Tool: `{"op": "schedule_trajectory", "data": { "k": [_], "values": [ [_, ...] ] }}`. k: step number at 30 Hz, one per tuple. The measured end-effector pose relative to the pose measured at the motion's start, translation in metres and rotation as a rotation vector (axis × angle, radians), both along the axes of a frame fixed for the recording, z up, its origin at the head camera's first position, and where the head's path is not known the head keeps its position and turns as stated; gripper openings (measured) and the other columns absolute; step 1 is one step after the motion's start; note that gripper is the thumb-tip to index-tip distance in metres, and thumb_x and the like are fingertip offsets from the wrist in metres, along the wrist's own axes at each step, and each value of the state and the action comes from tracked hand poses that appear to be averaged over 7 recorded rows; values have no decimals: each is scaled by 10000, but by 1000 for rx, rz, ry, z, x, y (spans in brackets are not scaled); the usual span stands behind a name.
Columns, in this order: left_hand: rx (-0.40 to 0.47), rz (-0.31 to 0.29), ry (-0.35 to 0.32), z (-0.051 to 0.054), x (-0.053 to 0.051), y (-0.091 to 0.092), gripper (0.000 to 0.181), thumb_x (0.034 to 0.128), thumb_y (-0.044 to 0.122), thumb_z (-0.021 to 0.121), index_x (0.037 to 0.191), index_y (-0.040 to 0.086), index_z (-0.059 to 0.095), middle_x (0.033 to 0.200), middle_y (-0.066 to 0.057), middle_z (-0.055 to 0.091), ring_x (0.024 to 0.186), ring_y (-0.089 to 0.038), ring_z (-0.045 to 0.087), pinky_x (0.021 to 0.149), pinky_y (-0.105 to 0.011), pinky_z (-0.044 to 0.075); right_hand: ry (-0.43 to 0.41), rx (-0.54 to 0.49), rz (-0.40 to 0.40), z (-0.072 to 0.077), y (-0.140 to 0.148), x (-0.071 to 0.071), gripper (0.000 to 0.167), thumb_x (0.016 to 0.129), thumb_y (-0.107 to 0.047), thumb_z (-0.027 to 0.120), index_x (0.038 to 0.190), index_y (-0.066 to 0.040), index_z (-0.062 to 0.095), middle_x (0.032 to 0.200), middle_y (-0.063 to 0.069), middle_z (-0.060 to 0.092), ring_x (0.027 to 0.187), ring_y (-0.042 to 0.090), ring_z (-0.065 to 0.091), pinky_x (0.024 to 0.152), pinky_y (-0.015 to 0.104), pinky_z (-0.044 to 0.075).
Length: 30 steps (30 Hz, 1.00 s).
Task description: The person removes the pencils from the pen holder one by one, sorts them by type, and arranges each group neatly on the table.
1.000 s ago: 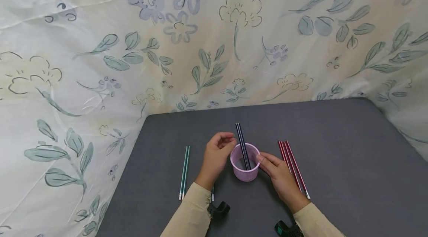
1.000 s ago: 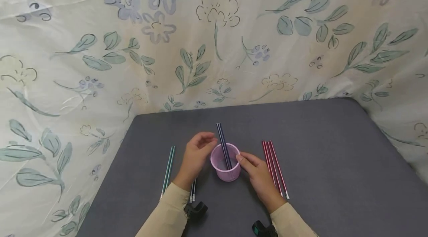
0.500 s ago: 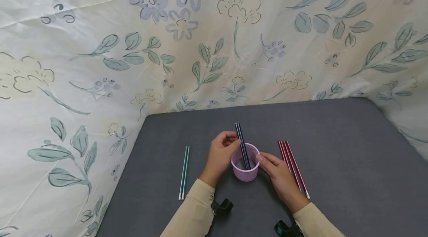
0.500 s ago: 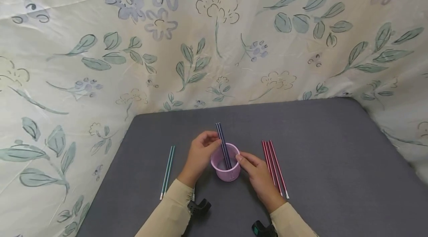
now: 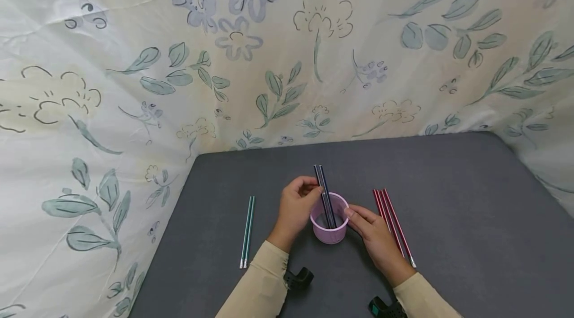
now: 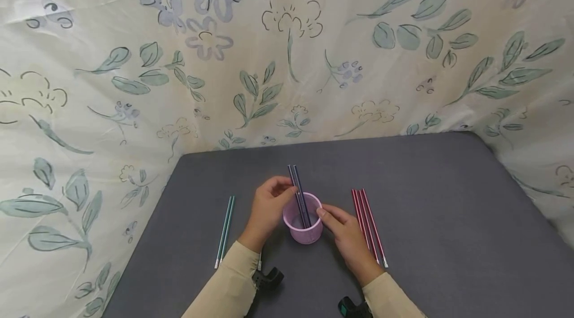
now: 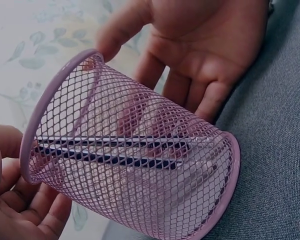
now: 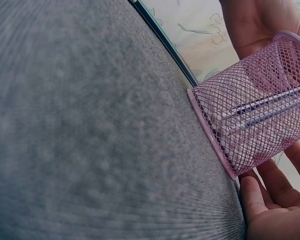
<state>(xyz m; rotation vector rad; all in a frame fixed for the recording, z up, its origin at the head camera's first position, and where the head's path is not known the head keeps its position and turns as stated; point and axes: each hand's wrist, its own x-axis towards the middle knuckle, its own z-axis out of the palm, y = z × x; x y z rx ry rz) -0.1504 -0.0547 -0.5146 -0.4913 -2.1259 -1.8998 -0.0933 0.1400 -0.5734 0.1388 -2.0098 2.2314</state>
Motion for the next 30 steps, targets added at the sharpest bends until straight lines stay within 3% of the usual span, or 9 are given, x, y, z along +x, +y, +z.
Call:
{"op": "schedule_trajectory", "data": {
  "k": [12, 19, 30],
  "values": [
    [102, 88, 123, 4, 3, -4, 114, 973, 10, 800, 1074, -14, 753, 976, -101, 729, 826, -190, 679, 743, -260, 587, 12, -1, 7, -5, 0, -1, 379, 1113, -132, 633, 1354, 159, 655, 1375, 304, 655, 1228, 196, 682, 992, 221, 534],
    [200, 47, 142, 8, 7, -7, 138, 1014, -10, 748, 1137, -55, 701, 1044, -216, 681, 852, -228, 682, 726, -322, 633, 18, -7, 5, -9, 0, -1, 379, 1111, -135, 640, 1354, 155, 658, 1377, 303, 653, 1220, 185, 685, 989, 221, 535],
    [209, 14, 174, 9, 13, -10, 165, 1014, -24, 739, 1174, -38, 704, 1052, -194, 662, 859, -243, 672, 710, -339, 637, 24, 19, 7, -15, 1, -2, 389, 1118, -179, 642, 1365, 120, 671, 1389, 265, 661, 1246, 206, 677, 993, 208, 524]
  ]
}}
